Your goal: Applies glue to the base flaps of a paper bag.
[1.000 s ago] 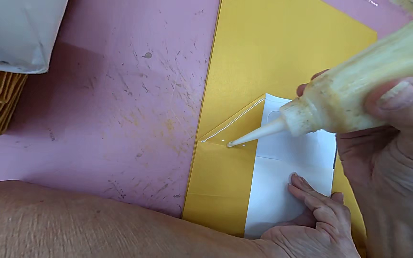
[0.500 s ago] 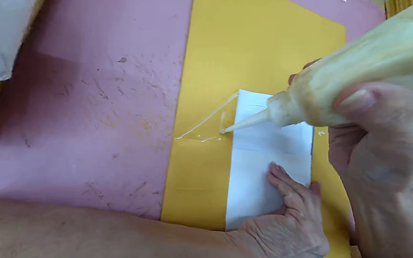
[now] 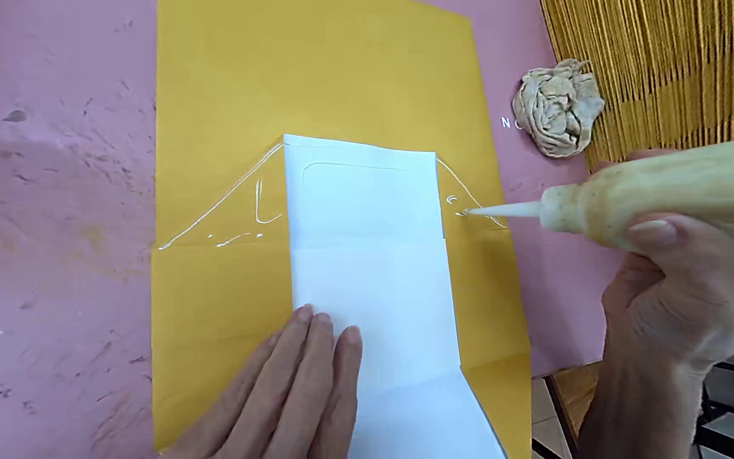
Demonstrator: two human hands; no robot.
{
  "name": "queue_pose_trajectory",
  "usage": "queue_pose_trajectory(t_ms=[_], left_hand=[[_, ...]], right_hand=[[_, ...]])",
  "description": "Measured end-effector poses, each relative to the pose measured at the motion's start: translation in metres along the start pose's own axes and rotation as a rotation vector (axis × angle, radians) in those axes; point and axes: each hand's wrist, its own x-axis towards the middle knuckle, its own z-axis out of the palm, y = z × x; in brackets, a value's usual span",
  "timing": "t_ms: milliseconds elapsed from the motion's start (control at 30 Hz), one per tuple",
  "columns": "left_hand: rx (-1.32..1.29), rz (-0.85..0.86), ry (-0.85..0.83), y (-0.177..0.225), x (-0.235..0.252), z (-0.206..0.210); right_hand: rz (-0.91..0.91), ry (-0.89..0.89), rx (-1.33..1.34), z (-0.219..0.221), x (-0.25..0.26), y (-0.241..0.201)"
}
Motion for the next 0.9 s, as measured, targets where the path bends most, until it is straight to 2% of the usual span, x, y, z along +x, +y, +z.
queue_pose_trajectory(t_ms=[100,267,333,400,467,600,700,900], left_hand=[[-0.059,-0.048,-0.002,0.004,-0.010,0.003],[-0.270,-0.146,-0.020,-0.001,-0.025,0.009],[-0.294,-0.200,0.006,0.000,-0.031,0.014],[-0.310,-0.240,0.060,0.005,-0.034,0.021],[-0.323,-0.266,0.150,0.011,-0.034,0.029],[-0.305,-0.261,0.333,0.019,-0.034,0.045],[-0.303,-0.216,0.450,0.020,-0.036,0.059],[-0.406,-0.180,0.557,0.019,-0.040,0.070]], right_hand=[[-0.060,-0.071,0.003,0.011,-0.008,0.002],[-0.002,-0.301,0.038,-0.003,-0.018,-0.004],[0.011,-0.206,-0.012,-0.012,-0.020,-0.001],[0.025,-0.031,-0.062,-0.015,-0.022,0.004],[0.086,0.024,0.016,-0.012,-0.019,0.003],[0.325,-0.187,0.315,0.011,-0.016,-0.008],[0.401,-0.365,0.321,0.037,-0.016,-0.015],[0.518,-0.539,0.349,0.099,-0.024,-0.049]])
